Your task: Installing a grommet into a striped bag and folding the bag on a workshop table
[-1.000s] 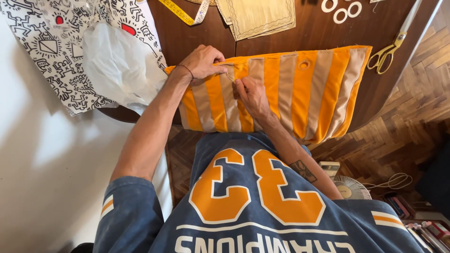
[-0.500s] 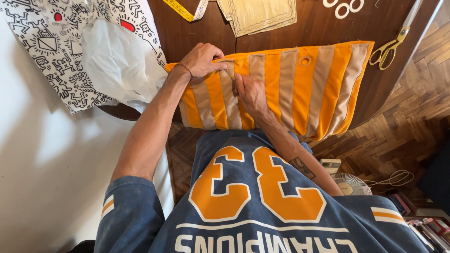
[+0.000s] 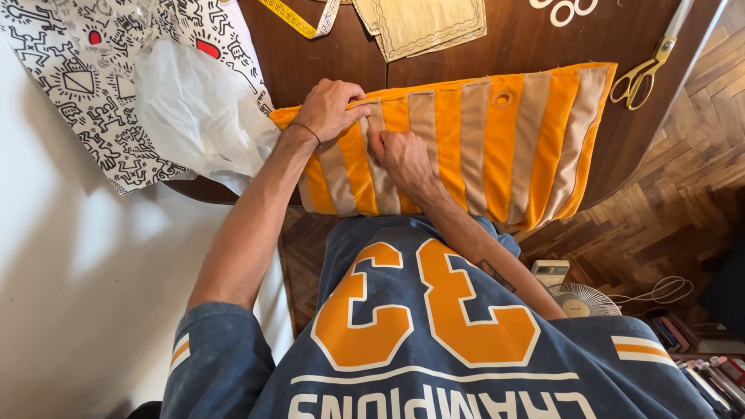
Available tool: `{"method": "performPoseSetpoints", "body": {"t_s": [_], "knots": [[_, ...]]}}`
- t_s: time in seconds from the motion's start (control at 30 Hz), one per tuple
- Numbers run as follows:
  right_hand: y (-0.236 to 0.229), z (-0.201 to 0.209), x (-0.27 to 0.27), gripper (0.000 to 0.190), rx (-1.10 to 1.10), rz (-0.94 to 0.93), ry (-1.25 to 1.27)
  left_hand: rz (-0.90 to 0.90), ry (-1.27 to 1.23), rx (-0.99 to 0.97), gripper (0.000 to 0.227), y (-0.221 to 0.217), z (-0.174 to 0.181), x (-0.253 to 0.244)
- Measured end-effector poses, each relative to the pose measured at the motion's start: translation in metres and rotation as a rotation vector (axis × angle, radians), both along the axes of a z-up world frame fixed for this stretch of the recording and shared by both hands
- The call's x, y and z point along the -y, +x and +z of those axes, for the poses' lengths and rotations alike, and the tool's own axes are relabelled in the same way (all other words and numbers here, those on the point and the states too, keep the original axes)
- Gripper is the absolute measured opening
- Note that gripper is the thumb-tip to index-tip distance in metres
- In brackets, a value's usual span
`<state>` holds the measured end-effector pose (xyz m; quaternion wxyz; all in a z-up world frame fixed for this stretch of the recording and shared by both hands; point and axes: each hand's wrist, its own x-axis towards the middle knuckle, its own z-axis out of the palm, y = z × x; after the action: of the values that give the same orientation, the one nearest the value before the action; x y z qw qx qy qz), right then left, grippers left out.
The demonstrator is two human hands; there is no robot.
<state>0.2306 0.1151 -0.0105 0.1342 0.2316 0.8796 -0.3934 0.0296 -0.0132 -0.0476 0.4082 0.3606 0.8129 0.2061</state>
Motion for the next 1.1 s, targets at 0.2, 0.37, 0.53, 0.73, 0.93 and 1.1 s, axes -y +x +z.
{"method": "performPoseSetpoints", "body": {"t_s": [0.2, 0.37, 0.53, 0.73, 0.93, 1.1], "knots": [[-0.009, 0.010, 0.008, 0.065, 0.112, -0.156, -0.465, 0.036, 0.029, 0.046, 0.025, 0.003, 0.001, 0.002], [-0.007, -0.010, 0.017, 0.065, 0.078, -0.225, -0.566, 0.033, 0.033, 0.072, 0.029, -0.001, -0.005, 0.002], [-0.010, -0.014, 0.037, 0.063, 0.083, -0.365, -0.642, 0.063, 0.039, 0.072, 0.028, 0.002, -0.016, 0.007], [-0.006, -0.033, 0.053, 0.066, 0.040, -0.397, -0.510, 0.087, 0.047, 0.082, 0.026, 0.000, -0.015, 0.009], [-0.005, -0.045, 0.055, 0.064, 0.040, -0.430, -0.515, 0.097, 0.058, 0.183, 0.027, -0.004, -0.001, 0.010], [-0.008, -0.024, 0.048, 0.063, 0.027, -0.455, -0.559, 0.082, 0.048, 0.206, 0.030, -0.005, 0.001, 0.011]]}}
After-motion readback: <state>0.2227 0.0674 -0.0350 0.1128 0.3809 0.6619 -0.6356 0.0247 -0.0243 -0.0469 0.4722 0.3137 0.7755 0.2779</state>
